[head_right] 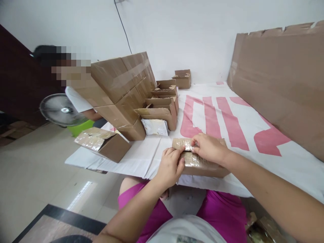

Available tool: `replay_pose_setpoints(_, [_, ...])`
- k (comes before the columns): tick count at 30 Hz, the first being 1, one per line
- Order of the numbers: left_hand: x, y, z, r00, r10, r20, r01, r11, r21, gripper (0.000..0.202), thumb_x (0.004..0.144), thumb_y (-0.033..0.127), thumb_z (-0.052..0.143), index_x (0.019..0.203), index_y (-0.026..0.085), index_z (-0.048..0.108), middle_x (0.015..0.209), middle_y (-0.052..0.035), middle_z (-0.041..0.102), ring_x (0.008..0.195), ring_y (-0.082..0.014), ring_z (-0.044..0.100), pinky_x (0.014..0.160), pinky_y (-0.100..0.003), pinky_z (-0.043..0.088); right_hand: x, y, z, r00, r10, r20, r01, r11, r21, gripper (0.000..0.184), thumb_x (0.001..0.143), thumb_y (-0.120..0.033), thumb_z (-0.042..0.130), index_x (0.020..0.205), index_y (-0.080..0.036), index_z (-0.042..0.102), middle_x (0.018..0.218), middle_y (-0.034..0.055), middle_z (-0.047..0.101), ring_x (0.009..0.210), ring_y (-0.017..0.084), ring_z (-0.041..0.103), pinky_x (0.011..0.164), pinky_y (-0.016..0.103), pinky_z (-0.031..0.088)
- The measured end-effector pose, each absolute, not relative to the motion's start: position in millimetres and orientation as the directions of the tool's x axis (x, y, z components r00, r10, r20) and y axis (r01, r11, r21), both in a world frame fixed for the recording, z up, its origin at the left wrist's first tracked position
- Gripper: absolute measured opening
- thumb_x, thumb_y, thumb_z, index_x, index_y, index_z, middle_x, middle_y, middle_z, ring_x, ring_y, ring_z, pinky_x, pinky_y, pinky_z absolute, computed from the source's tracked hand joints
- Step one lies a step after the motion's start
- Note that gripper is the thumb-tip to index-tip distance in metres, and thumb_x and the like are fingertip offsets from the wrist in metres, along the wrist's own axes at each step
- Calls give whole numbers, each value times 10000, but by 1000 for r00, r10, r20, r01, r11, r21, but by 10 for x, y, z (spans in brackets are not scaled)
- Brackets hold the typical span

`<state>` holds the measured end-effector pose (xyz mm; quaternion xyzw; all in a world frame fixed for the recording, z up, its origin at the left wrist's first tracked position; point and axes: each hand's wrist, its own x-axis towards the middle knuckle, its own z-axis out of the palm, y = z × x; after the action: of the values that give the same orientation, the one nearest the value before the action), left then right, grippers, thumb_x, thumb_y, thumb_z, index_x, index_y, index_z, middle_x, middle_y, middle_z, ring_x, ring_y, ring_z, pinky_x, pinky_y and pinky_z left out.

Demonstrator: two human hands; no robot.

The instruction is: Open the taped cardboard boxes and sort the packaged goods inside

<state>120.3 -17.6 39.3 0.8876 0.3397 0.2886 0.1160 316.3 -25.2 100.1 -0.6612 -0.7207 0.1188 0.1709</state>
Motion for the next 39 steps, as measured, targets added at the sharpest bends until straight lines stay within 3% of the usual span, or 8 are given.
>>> replay_pose_setpoints(7, [1204,-158,399,605,666,436,533,-746,400,403,901,213,450,1293,163,532,1024,-99,698,987,-275,578,930,-481,401,3071,-260,969,-113,989,92,927,138,-348,164,758,-99,608,652,-224,599,710,-1,646,627,148,611,566,266,419])
replay_pose_setpoints(14, [1205,-153,386,599,665,445,532,-747,399,399,901,214,446,1286,153,531,1036,-106,693,987,-278,574,936,-480,400,3325,-353,873,-213,951,224,917,273,-291,159,754,-169,628,901,-228,641,852,23,648,766,180,635,634,285,471])
replay_pose_setpoints(22, [1189,-153,395,614,649,449,515,-761,395,408,903,193,426,1297,131,509,1034,-118,687,966,-280,572,918,-483,403,3612,-825,828,-290,878,381,869,408,-279,195,864,-145,493,921,-245,650,899,47,646,828,188,640,695,319,519])
replay_pose_setpoints(26, [1181,-146,372,599,659,455,513,-752,414,456,896,178,429,1351,150,452,1127,-122,655,1025,-275,564,948,-467,393,4125,-1240,566,68,871,487,901,156,-404,290,842,-231,579,1128,-276,599,907,60,686,744,185,671,595,288,518])
replay_pose_setpoints(29, [1177,-124,338,599,637,486,492,-771,405,517,903,170,420,1418,150,369,1225,-145,613,1095,-277,550,959,-451,397,4641,-1638,211,392,806,444,822,-90,-562,297,775,-200,640,1061,-281,635,887,88,722,708,189,694,534,269,487])
replay_pose_setpoints(34, [1179,-78,301,609,607,511,490,-794,359,489,923,187,411,1411,153,388,1208,-142,617,1093,-270,559,947,-433,413,5076,-2353,-323,872,470,136,425,-591,-685,165,673,-282,616,835,-255,631,706,41,695,564,189,611,569,331,453])
replay_pose_setpoints(36, [1186,-61,300,609,605,512,499,-795,346,452,928,196,405,1376,146,434,1168,-137,629,1076,-269,564,940,-429,424,5056,-2560,-450,952,295,85,272,-682,-679,166,669,-320,575,807,-230,592,715,41,671,590,190,591,624,338,454])
replay_pose_setpoints(39, [1197,-38,306,613,589,527,503,-805,314,427,931,208,397,1345,130,470,1101,-132,641,1024,-266,574,903,-422,448,4974,-2733,-571,977,202,72,194,-692,-696,203,685,-353,559,826,-208,560,824,92,676,685,201,599,673,334,448])
